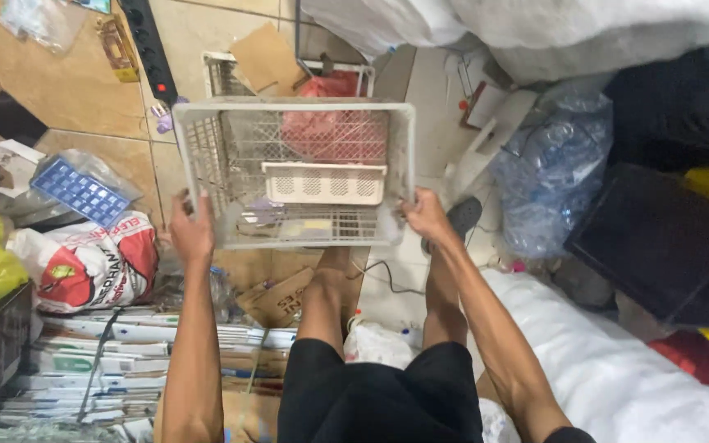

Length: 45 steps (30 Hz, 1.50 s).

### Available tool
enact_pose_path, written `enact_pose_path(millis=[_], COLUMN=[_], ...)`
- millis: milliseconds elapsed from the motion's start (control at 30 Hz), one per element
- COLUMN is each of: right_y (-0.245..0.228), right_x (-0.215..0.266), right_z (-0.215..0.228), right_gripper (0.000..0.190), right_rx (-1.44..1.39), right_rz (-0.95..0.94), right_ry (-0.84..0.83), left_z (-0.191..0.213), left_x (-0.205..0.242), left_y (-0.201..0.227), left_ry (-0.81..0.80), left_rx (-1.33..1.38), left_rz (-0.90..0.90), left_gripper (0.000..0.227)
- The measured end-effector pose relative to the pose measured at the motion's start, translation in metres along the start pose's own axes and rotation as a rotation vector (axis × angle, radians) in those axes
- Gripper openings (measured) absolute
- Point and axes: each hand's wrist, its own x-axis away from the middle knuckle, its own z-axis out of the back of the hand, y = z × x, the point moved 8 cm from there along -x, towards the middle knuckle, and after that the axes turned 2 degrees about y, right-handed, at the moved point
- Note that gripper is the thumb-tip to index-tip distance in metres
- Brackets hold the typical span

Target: The person sorts through various recyclable materials in a cluttered room. They handle a white sack containing plastic bowls, a black box with plastic bottles, a yellow bag with bottles and containers, and a red plastic bag. The person moves these items around, placing them into different locations within the room.

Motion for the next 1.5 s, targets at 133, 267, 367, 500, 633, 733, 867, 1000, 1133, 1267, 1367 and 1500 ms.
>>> enact_pose_path(millis=[133, 267, 367, 500, 633, 733, 867, 1000, 1133, 1267, 1367, 1500], right_y=[0.003, -0.059, -0.079, -0.072, -0.085, -0.088, -0.101, -0.113, -0.04, -0.012, 0.008, 0.035], right_x=[0.054, 0.137, 0.184, 0.25, 0.305, 0.316, 0.323, 0.323, 0.287, 0.27, 0.272, 0.286], right_z=[0.073, 0.144, 0.218, 0.332, 0.454, 0.54, 0.645, 0.7, 0.735, 0.724, 0.719, 0.717], right_gripper=[0.018, 0.016, 0.023, 0.028, 0.035, 0.026, 0.024, 0.034, 0.036, 0.064, 0.069, 0.07], right_rx=[0.284, 0.2, 0.25, 0.26, 0.218, 0.146, 0.253, 0.573, 0.312, 0.434, 0.451, 0.519], right_rz=[-0.034, 0.06, 0.068, -0.138, -0.01, 0.078, 0.188, 0.476, 0.204, 0.227, 0.136, 0.006], right_ry=[0.186, 0.236, 0.386, 0.523, 0.69, 0.723, 0.866, 1.039, 1.021, 0.957, 0.941, 0.962], left_z=[-0.019, -0.061, -0.071, -0.06, -0.065, -0.086, -0.138, -0.2, -0.227, -0.247, -0.271, -0.302], left_x=[0.037, 0.099, 0.138, 0.247, 0.334, 0.377, 0.419, 0.431, 0.443, 0.454, 0.471, 0.512], left_y=[0.051, 0.072, 0.14, 0.251, 0.375, 0.459, 0.563, 0.635, 0.684, 0.69, 0.683, 0.672], left_ry=[-0.145, -0.338, -0.344, -0.347, -0.322, -0.289, -0.304, -0.312, -0.225, -0.199, -0.248, -0.436], left_rx=[0.051, 0.376, 0.316, 0.263, 0.305, 0.401, 0.525, 0.557, 0.547, 0.462, 0.398, 0.491], left_rz=[-0.172, -0.235, -0.276, -0.366, -0.501, -0.543, -0.61, -0.626, -0.805, -0.833, -0.792, -0.756], left_gripper=[0.06, 0.037, 0.031, 0.032, 0.028, 0.023, 0.019, 0.025, 0.025, 0.022, 0.021, 0.02])
